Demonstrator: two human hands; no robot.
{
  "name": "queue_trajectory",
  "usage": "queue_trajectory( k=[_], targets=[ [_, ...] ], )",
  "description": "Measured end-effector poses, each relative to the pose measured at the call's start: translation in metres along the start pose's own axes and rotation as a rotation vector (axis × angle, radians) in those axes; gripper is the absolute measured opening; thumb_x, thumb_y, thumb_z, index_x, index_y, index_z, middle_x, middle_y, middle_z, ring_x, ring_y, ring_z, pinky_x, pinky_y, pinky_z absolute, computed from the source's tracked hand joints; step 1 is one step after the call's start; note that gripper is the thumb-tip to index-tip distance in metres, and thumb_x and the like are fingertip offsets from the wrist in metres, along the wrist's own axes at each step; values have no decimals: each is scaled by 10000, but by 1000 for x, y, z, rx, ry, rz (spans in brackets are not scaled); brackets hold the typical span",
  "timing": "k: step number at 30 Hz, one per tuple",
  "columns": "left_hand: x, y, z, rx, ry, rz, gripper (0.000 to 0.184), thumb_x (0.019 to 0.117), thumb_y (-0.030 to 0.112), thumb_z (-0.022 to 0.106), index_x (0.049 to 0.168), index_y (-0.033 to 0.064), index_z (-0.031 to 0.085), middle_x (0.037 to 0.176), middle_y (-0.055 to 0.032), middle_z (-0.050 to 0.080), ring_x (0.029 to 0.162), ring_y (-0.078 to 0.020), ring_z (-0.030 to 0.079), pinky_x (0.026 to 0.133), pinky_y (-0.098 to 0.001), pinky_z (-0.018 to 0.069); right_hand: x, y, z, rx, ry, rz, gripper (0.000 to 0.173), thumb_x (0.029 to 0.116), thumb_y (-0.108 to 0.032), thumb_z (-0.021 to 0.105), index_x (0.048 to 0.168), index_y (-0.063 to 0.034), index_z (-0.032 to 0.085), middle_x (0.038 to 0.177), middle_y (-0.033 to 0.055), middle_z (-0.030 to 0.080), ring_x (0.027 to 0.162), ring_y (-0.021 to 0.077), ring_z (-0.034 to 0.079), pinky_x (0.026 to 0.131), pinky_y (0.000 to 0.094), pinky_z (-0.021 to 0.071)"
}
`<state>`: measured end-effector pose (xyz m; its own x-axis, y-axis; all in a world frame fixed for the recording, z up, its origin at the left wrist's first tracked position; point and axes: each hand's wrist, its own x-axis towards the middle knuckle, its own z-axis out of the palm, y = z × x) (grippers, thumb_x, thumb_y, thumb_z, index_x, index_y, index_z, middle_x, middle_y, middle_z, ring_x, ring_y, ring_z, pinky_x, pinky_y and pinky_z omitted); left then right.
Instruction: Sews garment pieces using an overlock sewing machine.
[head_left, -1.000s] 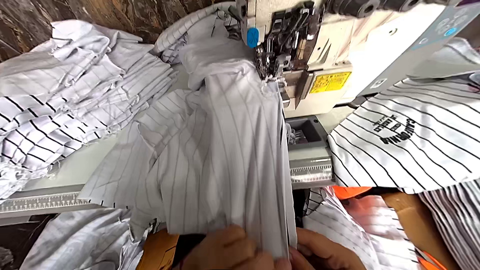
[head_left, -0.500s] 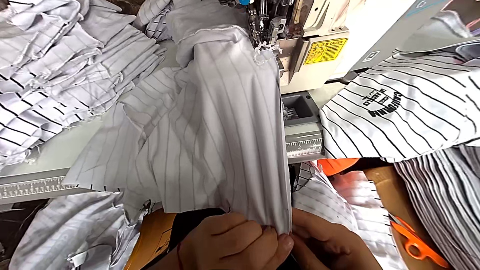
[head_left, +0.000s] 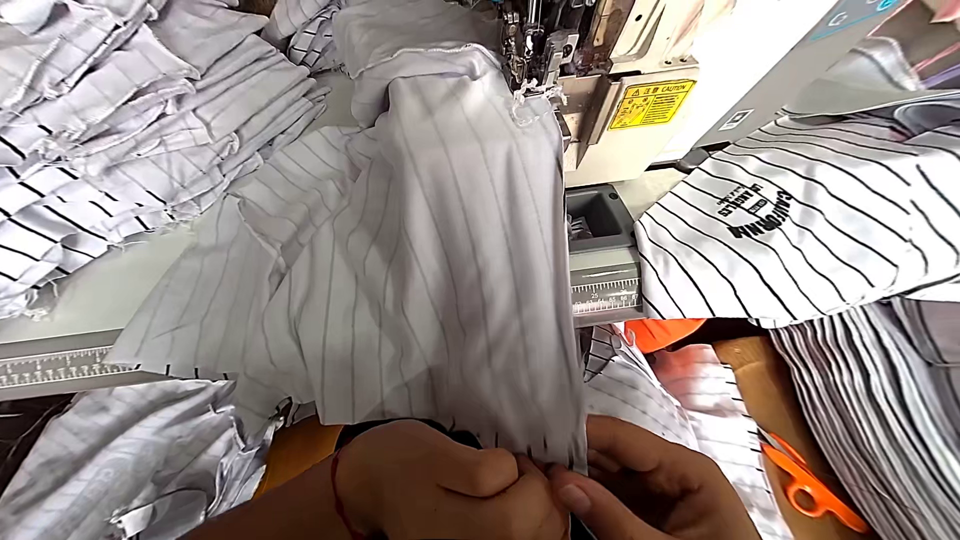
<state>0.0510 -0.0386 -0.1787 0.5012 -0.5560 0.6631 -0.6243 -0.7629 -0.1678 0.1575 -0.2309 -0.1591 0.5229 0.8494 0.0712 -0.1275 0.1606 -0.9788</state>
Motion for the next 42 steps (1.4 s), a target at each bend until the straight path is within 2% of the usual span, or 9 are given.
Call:
queue_trajectory(
  k=[6, 11, 15, 21, 25, 33, 37, 40, 42],
  targets=[
    [-4, 0, 5, -147, -9, -61, 183, 999, -54, 481, 1048, 12, 645, 903, -83, 641, 725, -169, 502, 672, -263, 401, 6, 6, 3, -110, 103, -7, 111, 950, 11, 659, 1007, -40, 740, 854, -105, 757, 746, -73, 668, 692, 146, 568],
    [4, 26, 18, -156, 314, -615, 154, 1015, 258, 642, 1101, 163, 558, 1096, -6, 573, 1093, -97, 584, 1000, -210, 458, 4, 11, -5, -122, 58, -26, 115, 973, -18, 652, 1017, -65, 748, 896, -125, 763, 792, -91, 667, 731, 142, 567],
    [14, 20, 36, -191, 337, -776, 205, 1029, 260, 615, 1108, 81, 678, 1051, -38, 648, 1066, -86, 620, 980, -179, 483, 3, 19, -14, -303, 2, -163, 143, 990, -5, 626, 1081, 41, 726, 950, -15, 774, 874, -72, 673, 818, 154, 558],
    [18, 13, 26, -97, 345, -635, 118, 1070, 203, 534, 1043, 109, 601, 1012, -39, 588, 1030, -115, 608, 974, -206, 487, 2, 13, -16, -278, -8, -145, 123, 994, -20, 627, 1069, 2, 722, 925, -70, 764, 846, -91, 661, 791, 141, 558],
    [11, 14, 8, 21, 189, -340, 96, 1035, 177, 568, 1083, 97, 588, 860, -39, 514, 771, -170, 496, 767, -245, 428, -3, 7, -17, -127, -5, -35, 229, 1016, -45, 593, 1172, -136, 734, 1009, -172, 763, 883, -100, 673, 799, 140, 569],
    [0, 8, 9, 101, 82, -190, 91, 1006, 76, 589, 1063, 36, 647, 780, -39, 537, 687, -168, 445, 657, -261, 378, -6, 6, -20, -33, -99, 16, 271, 1066, -147, 530, 1251, -177, 725, 1104, -155, 753, 988, -41, 688, 905, 232, 586],
    [2, 1, 13, 32, 109, -147, 115, 1012, -2, 528, 1019, 19, 641, 768, -52, 532, 673, -167, 433, 634, -255, 367, 0, 1, -10, -49, 19, 16, 166, 997, -112, 653, 1103, -169, 767, 965, -140, 776, 853, -54, 705, 789, 178, 597],
    [-2, -1, 17, 45, 140, -173, 49, 1021, 113, 577, 1058, 88, 596, 865, -38, 528, 758, -160, 464, 719, -250, 372, 3, 1, -11, -69, 67, 1, 172, 974, -60, 670, 1046, -172, 779, 916, -144, 777, 813, -60, 703, 757, 172, 595],
    [-10, -1, 19, 141, 111, -255, 92, 1054, 170, 518, 1145, 180, 517, 1069, -1, 520, 1001, -127, 503, 943, -234, 351, 3, 3, -16, -78, 42, -10, 176, 981, -83, 672, 1066, -193, 780, 953, -158, 775, 856, -63, 701, 797, 185, 595]
  ],
)
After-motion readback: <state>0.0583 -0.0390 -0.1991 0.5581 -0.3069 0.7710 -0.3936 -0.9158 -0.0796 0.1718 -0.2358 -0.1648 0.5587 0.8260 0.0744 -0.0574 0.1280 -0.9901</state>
